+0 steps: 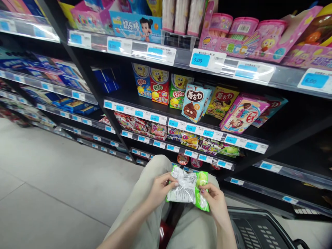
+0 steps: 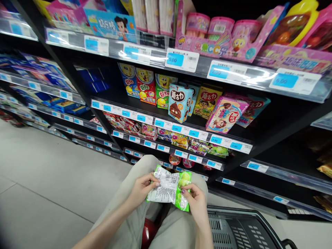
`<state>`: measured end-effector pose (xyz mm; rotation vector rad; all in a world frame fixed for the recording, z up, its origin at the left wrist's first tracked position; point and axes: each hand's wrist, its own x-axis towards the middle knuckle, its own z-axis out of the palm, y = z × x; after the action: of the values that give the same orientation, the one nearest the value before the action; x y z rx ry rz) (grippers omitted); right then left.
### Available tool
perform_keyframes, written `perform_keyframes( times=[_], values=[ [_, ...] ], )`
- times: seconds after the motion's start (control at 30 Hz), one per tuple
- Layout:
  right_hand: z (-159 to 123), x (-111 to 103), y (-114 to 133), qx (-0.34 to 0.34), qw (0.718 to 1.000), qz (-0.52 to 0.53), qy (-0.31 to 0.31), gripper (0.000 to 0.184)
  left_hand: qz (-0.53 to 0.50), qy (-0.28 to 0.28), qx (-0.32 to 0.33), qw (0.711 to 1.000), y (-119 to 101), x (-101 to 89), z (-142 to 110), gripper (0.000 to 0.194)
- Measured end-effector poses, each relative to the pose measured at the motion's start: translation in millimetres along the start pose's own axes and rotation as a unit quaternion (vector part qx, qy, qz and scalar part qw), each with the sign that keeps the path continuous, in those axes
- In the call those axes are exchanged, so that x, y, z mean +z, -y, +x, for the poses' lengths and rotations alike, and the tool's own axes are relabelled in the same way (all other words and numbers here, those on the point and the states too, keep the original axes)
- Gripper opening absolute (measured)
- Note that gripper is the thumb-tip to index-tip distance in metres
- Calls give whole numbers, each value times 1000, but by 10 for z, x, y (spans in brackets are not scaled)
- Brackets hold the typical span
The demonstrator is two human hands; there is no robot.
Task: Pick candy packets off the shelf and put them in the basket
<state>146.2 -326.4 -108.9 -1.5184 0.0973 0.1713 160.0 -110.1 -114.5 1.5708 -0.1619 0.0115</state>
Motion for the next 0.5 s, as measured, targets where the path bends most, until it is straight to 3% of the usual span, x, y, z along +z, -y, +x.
perform_keyframes(
  times=[0.1, 0.17, 0.3, 0.5],
  values=[
    [-26, -73, -32, 31, 998, 44, 39, 30, -16, 22, 0, 1000, 9, 2, 7, 9],
    [-36, -103, -37, 33, 998, 35, 41, 29, -49, 48, -3, 998, 5, 11, 10, 19],
    [-50, -108, -9, -42, 998, -53, -6, 21, -93, 97, -32, 990, -40, 32, 20, 37],
    [-76, -58, 44, -134, 975, -170, -45, 14, -36, 60, 10, 998, -89, 47, 10, 16]
  ],
)
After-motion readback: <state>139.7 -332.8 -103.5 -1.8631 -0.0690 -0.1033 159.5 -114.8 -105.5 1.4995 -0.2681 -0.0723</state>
